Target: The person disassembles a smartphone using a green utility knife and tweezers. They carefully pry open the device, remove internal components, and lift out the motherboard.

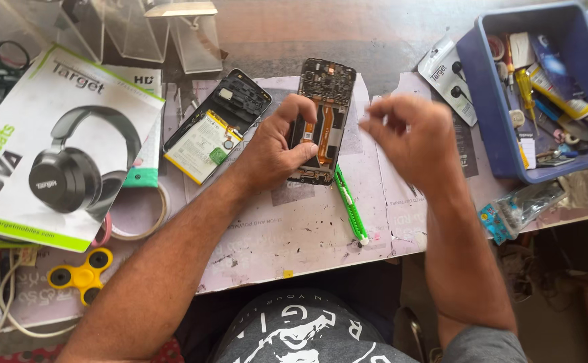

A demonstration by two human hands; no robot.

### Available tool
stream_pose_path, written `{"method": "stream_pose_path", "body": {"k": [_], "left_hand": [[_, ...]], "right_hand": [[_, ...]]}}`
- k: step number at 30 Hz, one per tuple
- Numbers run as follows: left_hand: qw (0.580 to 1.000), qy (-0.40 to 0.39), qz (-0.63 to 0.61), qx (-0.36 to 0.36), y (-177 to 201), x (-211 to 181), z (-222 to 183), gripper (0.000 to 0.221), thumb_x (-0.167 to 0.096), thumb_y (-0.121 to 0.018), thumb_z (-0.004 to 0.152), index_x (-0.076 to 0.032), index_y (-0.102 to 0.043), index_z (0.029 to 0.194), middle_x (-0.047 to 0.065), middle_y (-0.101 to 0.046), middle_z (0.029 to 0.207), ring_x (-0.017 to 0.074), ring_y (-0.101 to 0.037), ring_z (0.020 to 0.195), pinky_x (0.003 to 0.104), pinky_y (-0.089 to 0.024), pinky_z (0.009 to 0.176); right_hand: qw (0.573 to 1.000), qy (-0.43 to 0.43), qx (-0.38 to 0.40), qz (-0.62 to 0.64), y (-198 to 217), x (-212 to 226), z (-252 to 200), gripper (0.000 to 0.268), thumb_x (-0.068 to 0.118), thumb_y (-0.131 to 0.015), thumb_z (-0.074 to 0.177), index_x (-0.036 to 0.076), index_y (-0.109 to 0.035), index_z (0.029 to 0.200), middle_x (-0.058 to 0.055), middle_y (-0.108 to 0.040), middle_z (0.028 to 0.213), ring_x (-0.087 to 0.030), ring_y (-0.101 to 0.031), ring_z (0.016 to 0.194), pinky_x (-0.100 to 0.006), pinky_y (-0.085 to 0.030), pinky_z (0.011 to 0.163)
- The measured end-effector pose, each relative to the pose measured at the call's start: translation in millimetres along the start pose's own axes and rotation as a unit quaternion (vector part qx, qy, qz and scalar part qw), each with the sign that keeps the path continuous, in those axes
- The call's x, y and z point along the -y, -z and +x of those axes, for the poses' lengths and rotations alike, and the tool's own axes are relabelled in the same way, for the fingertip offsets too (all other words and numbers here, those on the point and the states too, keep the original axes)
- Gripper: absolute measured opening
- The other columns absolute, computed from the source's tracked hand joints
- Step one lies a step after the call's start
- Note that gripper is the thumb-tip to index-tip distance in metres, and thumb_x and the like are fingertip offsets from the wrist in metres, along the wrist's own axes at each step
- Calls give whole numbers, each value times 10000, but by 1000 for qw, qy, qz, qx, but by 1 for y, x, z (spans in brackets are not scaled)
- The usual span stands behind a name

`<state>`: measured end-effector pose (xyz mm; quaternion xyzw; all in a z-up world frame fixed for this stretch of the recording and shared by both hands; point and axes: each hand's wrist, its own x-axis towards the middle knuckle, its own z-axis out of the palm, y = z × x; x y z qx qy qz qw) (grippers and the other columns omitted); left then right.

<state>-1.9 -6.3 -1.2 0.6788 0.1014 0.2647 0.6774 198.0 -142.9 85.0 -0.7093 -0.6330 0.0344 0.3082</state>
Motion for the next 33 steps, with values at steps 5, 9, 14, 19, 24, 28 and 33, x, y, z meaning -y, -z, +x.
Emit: {"method": "stream_pose_path", "body": {"k": [5,9,14,19,24,28,33], "left_hand": [[1000,-5,0,-8,-1,-2,3,545,70,-632,901,-152,-361,1320,47,-516,1133,100,-583,1024,293,-563,893],[999,-47,21,-12,0,-7,7,807,99,-588,834,-109,-206,1514,138,-455,1403,151,-573,1241,323,-584,1044],[999,-28,21,-7,-2,-5,3,1043,80,-581,824,-70,31,1656,183,-485,1537,176,-615,1291,317,-561,1115],[999,16,34,0,-1,2,3,1014,41,-577,823,-86,-30,1667,134,-661,1320,173,-697,1164,315,-595,1017],[996,1,84,-13,0,2,4,1023,-24,-678,814,-102,-101,1655,110,-698,1059,196,-699,911,334,-582,873],[994,3,104,-21,-2,4,6,1035,-45,-667,789,-105,-81,1641,87,-730,921,215,-740,836,346,-604,825],[976,-145,151,-53,-6,15,8,629,-93,-708,804,-32,-418,1358,235,-692,1027,354,-693,971,427,-547,862]], "right_hand": [[974,-153,152,-63,1,39,-48,350,272,-864,799,61,-695,1022,-95,-746,778,-217,-706,654,-375,-564,618],[948,-199,233,-89,-11,61,-59,433,272,-810,813,112,-639,1176,-77,-751,845,-259,-729,769,-430,-568,708],[906,-302,268,-130,-8,49,-58,504,232,-746,845,152,-580,1314,-59,-751,842,-267,-748,767,-437,-576,755],[920,-273,208,-188,3,36,-59,533,274,-788,800,149,-630,1294,-71,-752,837,-288,-729,798,-467,-559,777],[970,-188,62,-138,14,45,-51,391,226,-846,831,68,-721,1166,-97,-743,922,-250,-681,710,-406,-556,659],[998,-60,18,-7,17,72,-27,198,134,-806,898,49,-730,1060,-79,-737,967,-157,-698,729,-315,-576,630],[972,116,198,-54,-29,102,59,126,145,-761,949,22,-747,923,-112,-741,859,-221,-692,735,-396,-570,679]]}}
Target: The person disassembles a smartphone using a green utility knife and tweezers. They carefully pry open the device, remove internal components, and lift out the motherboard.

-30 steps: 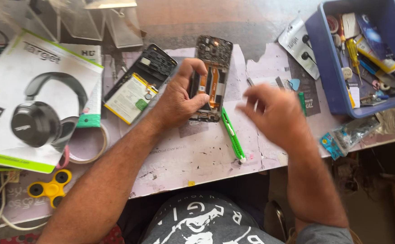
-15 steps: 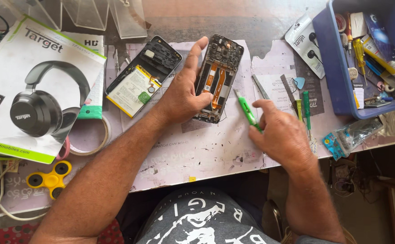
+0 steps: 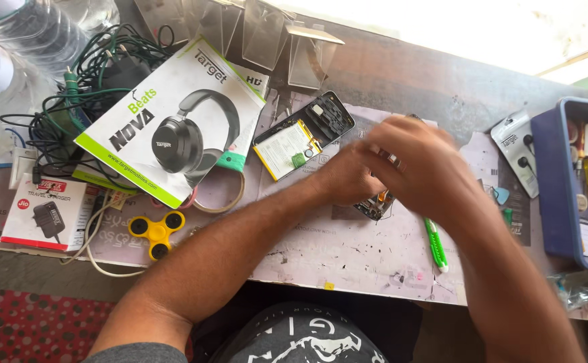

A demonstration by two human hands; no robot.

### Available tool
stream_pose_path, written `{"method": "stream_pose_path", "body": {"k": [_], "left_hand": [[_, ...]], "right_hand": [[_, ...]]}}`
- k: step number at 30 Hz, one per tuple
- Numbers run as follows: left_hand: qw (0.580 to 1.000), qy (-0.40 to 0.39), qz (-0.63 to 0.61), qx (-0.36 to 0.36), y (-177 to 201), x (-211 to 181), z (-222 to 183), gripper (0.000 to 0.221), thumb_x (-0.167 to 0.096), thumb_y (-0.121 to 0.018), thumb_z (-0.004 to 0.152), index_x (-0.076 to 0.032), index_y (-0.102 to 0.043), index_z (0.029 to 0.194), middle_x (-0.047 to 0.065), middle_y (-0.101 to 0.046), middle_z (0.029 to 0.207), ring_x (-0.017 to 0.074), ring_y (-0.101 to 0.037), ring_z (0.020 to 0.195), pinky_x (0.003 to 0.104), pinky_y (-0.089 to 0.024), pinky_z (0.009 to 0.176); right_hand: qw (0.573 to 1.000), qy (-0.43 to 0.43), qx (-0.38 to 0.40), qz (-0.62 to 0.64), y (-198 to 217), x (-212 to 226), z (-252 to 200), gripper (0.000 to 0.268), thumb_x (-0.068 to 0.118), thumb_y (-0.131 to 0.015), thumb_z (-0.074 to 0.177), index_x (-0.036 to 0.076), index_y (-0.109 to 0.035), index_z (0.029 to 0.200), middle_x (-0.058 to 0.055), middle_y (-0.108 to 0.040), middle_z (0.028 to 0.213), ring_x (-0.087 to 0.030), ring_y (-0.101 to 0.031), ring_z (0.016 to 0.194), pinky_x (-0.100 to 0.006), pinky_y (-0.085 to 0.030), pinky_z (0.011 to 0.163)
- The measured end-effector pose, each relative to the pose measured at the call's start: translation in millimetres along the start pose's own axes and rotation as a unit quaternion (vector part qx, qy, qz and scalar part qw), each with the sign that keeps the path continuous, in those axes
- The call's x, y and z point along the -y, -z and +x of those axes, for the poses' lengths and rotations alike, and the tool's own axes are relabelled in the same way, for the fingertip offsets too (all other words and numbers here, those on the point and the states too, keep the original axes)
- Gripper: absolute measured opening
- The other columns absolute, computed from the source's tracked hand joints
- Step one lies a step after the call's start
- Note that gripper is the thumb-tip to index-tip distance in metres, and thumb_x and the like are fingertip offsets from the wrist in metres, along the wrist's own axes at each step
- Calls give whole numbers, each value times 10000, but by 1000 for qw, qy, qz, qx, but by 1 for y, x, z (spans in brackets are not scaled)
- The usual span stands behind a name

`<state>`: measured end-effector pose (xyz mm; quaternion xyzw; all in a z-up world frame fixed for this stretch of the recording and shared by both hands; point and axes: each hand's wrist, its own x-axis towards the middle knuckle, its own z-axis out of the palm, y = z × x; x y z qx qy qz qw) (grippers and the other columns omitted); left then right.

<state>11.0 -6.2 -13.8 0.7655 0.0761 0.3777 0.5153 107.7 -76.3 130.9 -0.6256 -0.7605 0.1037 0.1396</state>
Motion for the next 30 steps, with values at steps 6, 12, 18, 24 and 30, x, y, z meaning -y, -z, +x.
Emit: {"method": "stream_pose_path", "body": {"k": [6,12,18,24,30], "left_hand": [[990,94,92,48,-8,13,-6,327,-131,-622,773,86,-635,1019,306,-701,974,426,-686,1001,478,-525,950],[980,136,129,70,-13,13,-3,372,-160,-621,788,105,-619,1049,310,-694,1004,413,-693,1008,476,-530,982],[976,140,124,114,-6,2,0,314,-161,-622,793,45,-678,1024,241,-729,1006,339,-707,1028,435,-519,999],[982,114,113,102,-6,2,-1,226,-152,-613,863,-3,-696,1011,194,-744,1004,305,-708,1017,440,-518,975],[991,2,125,47,-10,6,-1,199,-156,-632,903,-20,-687,1038,186,-726,1031,314,-677,1025,473,-489,964]], "right_hand": [[992,121,32,-31,-44,5,106,175,97,-714,882,66,-773,1043,-117,-741,1089,-320,-696,1014,-464,-546,874],[983,12,135,-124,-58,8,116,199,102,-654,953,100,-765,1118,-93,-710,1193,-286,-680,1072,-445,-535,908],[984,78,97,-127,-70,1,109,205,111,-670,933,130,-791,1097,-130,-690,1224,-296,-684,1056,-419,-557,891],[986,51,104,-118,-73,9,113,178,163,-724,898,124,-789,1060,-97,-700,1159,-266,-692,988,-400,-567,856],[981,81,112,-139,-82,3,116,76,138,-742,903,119,-801,947,-69,-717,1059,-251,-694,976,-416,-566,838]]}}
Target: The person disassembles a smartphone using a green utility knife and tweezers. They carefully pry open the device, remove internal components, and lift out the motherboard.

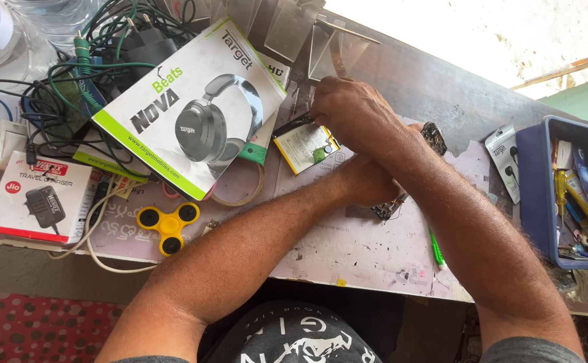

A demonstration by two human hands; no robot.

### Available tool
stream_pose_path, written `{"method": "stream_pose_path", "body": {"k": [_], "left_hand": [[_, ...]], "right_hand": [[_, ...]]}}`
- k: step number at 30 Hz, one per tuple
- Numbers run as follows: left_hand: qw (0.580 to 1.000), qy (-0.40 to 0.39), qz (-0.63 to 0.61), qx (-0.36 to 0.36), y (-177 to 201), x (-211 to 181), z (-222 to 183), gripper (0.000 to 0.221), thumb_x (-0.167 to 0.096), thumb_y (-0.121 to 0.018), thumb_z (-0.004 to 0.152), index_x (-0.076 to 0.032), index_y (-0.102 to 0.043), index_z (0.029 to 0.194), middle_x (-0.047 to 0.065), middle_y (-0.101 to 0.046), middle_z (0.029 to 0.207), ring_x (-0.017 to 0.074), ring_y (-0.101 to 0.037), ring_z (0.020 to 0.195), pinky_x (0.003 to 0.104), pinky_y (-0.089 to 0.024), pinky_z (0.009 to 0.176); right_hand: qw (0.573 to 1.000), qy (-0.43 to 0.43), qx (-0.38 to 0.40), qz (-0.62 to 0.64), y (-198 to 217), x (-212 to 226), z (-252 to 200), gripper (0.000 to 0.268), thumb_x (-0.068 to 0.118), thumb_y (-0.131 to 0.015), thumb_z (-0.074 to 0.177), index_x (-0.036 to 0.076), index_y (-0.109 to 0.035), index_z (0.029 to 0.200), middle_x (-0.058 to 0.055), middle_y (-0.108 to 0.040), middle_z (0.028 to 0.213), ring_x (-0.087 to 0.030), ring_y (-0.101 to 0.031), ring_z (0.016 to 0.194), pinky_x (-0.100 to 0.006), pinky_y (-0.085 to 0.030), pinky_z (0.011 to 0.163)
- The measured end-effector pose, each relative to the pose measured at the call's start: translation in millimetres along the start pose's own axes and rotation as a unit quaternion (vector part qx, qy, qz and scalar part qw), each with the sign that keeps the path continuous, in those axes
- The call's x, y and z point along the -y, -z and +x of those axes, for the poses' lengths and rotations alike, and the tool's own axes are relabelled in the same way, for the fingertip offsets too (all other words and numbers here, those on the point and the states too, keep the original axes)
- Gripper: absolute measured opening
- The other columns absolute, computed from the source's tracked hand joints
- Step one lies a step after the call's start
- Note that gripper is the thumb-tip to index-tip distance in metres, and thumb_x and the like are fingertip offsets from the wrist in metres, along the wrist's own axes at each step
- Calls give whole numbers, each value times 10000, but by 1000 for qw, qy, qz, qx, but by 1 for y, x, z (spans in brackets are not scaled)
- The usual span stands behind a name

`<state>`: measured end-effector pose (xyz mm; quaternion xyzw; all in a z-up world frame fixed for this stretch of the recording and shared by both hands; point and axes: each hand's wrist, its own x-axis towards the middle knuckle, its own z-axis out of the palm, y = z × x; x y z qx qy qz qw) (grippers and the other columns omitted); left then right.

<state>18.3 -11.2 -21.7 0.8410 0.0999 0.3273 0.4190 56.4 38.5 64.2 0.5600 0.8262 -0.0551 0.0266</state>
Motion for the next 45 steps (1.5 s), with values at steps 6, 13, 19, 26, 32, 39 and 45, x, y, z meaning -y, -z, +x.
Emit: {"method": "stream_pose_path", "body": {"k": [6,13,19,26,32,39,45], "left_hand": [[999,27,-11,18,-1,1,1,224,-159,-628,909,-19,-670,1078,187,-715,1048,309,-669,1039,470,-480,977],[995,-59,-68,-41,-11,15,-3,290,-135,-621,896,17,-650,1142,210,-690,1121,335,-637,1107,492,-444,986],[996,16,-91,3,-7,14,2,244,-130,-653,859,-41,-668,1085,152,-736,1091,273,-691,1105,406,-558,963],[968,117,-220,-15,12,2,0,922,-44,-662,776,-8,-221,1585,101,-740,972,199,-744,877,332,-597,843],[946,170,-275,-10,22,-12,3,706,-10,-622,791,25,-400,1461,87,-713,1072,122,-720,927,289,-626,847],[952,157,-259,-38,21,-10,3,487,-7,-656,859,4,-474,1311,87,-683,1066,125,-681,965,299,-591,892],[921,205,-332,-17,24,-13,5,522,17,-602,828,-1,-442,1324,83,-638,1079,121,-635,982,277,-552,902]], "right_hand": [[995,59,-80,-32,2,-3,-7,52,98,-739,954,104,-788,971,-60,-728,1078,-218,-700,992,-388,-582,897],[984,112,-116,-71,19,7,-32,188,64,-774,806,163,-813,961,-37,-765,1096,-185,-710,993,-407,-564,836],[966,88,-238,-40,54,11,-95,85,87,-805,988,99,-762,1060,-66,-757,1110,-192,-728,1052,-385,-586,940],[950,-254,-159,85,48,-7,-228,282,211,-822,934,50,-724,1144,-104,-757,1042,-197,-741,804,-351,-600,655],[939,-340,-8,56,-2,-1,-247,606,232,-836,834,79,-637,1385,-120,-769,891,-263,-714,756,-426,-557,678],[809,-250,-88,525,-22,-54,-271,274,48,-658,995,6,-690,1264,-195,-770,913,-231,-731,814,-349,-584,714],[624,-31,-348,699,-51,-87,-259,261,-75,-691,953,-50,-595,1194,-162,-704,965,-252,-730,801,-336,-603,621]]}}
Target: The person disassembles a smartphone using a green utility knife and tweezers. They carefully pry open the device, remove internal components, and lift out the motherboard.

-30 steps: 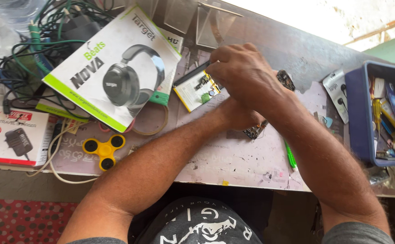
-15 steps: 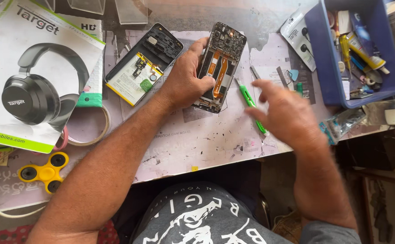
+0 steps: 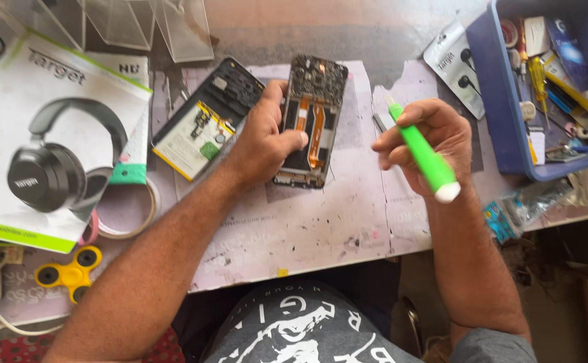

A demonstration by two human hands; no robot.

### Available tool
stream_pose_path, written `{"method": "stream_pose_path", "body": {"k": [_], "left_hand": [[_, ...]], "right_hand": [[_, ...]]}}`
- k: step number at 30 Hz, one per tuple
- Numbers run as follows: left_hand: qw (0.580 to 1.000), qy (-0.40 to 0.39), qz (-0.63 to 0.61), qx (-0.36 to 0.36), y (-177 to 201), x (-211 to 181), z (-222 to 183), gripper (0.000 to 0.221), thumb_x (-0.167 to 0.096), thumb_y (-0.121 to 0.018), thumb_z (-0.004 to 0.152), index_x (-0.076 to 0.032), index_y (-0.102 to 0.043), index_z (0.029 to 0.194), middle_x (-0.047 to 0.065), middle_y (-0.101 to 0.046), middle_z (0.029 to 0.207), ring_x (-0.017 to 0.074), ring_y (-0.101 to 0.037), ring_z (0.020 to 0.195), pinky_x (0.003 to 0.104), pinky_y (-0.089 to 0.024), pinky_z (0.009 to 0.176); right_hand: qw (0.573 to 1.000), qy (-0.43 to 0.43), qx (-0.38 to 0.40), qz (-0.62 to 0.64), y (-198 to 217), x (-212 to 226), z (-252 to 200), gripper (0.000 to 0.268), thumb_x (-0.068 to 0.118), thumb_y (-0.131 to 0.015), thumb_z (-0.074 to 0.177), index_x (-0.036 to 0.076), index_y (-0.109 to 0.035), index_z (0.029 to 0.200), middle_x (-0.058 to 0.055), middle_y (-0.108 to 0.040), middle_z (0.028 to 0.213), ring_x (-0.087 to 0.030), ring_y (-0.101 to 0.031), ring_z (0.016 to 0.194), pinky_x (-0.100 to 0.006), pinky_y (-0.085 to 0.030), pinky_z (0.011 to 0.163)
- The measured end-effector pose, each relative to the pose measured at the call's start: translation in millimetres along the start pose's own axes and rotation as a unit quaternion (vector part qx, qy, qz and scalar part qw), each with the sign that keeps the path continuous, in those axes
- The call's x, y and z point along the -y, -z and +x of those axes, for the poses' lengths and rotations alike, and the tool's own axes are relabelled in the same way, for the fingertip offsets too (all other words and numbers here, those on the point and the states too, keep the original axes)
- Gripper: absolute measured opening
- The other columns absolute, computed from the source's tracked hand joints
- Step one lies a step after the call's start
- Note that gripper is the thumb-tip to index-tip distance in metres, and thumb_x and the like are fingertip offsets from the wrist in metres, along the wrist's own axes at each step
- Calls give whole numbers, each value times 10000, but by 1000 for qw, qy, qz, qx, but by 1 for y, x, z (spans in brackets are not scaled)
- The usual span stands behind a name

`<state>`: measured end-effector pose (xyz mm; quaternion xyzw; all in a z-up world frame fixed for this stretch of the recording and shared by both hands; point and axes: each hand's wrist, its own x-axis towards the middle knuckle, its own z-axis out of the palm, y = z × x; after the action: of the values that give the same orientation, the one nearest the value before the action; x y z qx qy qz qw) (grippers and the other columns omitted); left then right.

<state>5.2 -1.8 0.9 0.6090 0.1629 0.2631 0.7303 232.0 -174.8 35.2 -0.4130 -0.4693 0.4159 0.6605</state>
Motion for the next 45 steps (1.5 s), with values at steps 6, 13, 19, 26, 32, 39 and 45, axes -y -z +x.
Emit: {"method": "stream_pose_path", "body": {"k": [6,13,19,26,32,39,45], "left_hand": [[999,-13,33,4,1,-4,1,600,14,-565,816,21,-438,1403,86,-634,1180,142,-615,1099,289,-488,1027],[998,-4,70,2,2,-7,-2,639,4,-561,806,22,-422,1430,96,-674,1172,148,-652,1111,305,-510,1055],[998,-39,39,-12,0,-11,-1,664,30,-565,807,36,-414,1454,108,-657,1229,145,-631,1165,304,-491,1074],[1000,17,13,-4,-1,-11,0,680,12,-541,775,19,-402,1440,87,-665,1140,127,-644,1041,295,-528,971],[999,-10,41,1,-2,-8,-2,556,-29,-648,879,15,-468,1403,56,-660,1089,100,-635,970,264,-544,898],[998,53,26,-1,-4,-11,-1,383,-90,-673,926,-41,-538,1281,12,-667,911,63,-617,770,244,-557,709],[997,48,62,-1,-2,-12,-1,328,-95,-678,908,-56,-565,1213,17,-686,895,66,-635,777,256,-570,736]], "right_hand": [[992,98,-76,-19,-18,-16,-1,197,108,-670,1040,-42,-659,1167,-160,-717,868,-191,-699,658,-280,-582,581],[900,216,57,-375,-36,-9,3,184,80,-651,1037,86,-566,1200,-173,-758,1108,-211,-736,800,-313,-624,682],[811,245,176,-502,-49,-6,13,333,69,-758,919,135,-545,1166,-109,-789,1113,-191,-653,830,-415,-484,787],[829,279,154,-460,-50,-8,10,337,262,-752,955,159,-543,1199,-52,-768,1005,-163,-702,834,-396,-521,782],[914,196,-5,-354,-39,-14,4,326,113,-603,995,114,-584,1320,-126,-755,1022,-136,-671,791,-283,-566,667],[882,229,32,-411,-41,-6,9,342,-11,-773,836,75,-678,1153,-144,-716,961,-169,-664,743,-296,-535,607],[876,213,27,-432,-46,-3,12,372,-29,-740,850,63,-634,1194,-135,-737,993,-188,-691,814,-325,-558,671]]}}
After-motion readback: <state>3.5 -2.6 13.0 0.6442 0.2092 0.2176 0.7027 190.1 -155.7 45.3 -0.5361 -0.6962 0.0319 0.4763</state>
